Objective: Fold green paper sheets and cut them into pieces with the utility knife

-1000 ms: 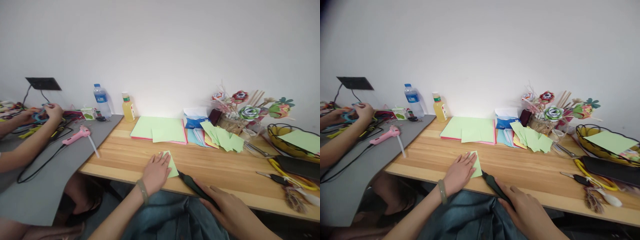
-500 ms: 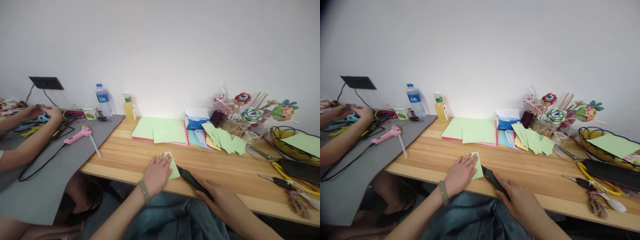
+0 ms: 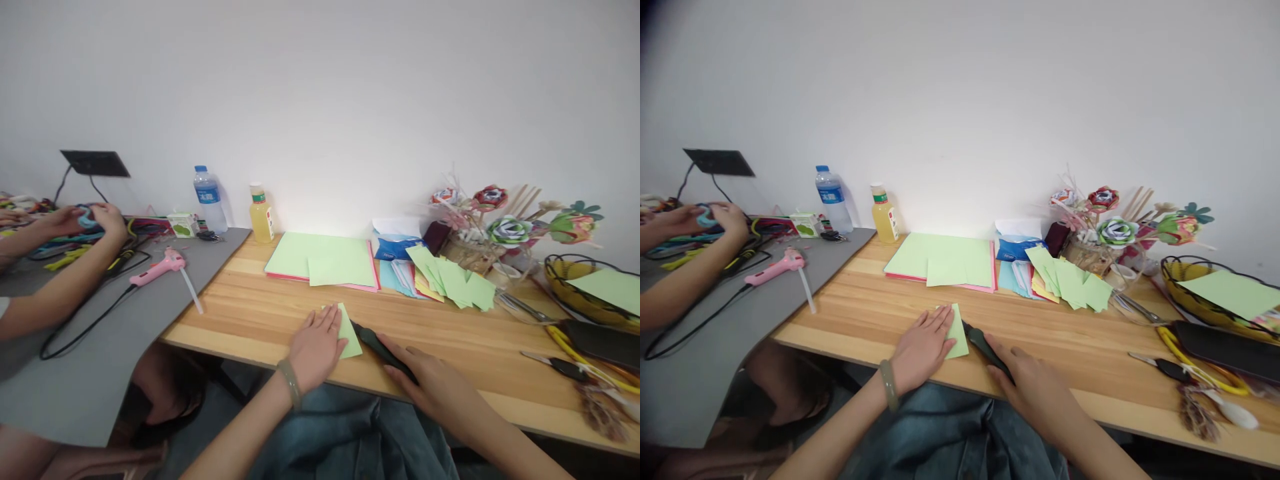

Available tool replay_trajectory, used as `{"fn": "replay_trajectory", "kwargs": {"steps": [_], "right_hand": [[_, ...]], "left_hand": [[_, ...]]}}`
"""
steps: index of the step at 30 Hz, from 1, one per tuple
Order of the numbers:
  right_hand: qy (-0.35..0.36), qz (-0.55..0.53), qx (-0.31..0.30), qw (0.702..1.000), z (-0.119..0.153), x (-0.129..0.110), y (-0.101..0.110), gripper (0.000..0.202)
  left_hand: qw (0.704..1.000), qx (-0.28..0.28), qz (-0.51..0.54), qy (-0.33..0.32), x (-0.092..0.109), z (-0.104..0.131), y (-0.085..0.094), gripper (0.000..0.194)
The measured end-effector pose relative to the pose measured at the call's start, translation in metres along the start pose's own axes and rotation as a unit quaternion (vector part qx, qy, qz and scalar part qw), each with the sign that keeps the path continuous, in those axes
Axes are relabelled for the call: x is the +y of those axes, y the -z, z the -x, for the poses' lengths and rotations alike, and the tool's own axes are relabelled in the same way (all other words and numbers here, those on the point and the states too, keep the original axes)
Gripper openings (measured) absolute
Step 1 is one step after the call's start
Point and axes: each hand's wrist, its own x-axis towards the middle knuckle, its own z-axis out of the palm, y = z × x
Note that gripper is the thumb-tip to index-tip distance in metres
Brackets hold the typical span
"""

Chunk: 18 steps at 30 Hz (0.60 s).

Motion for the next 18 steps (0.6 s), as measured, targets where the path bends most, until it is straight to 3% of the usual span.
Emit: {"fn": "replay_trajectory", "kwargs": {"steps": [18], "right_hand": [[0.012,0.035,0.057,0.998,-0.03,-0.005,0.006,0.05]], "left_hand": [[1.0,0.011,0.014,-0.003,0.0,0.001,0.0,0.049]]}}
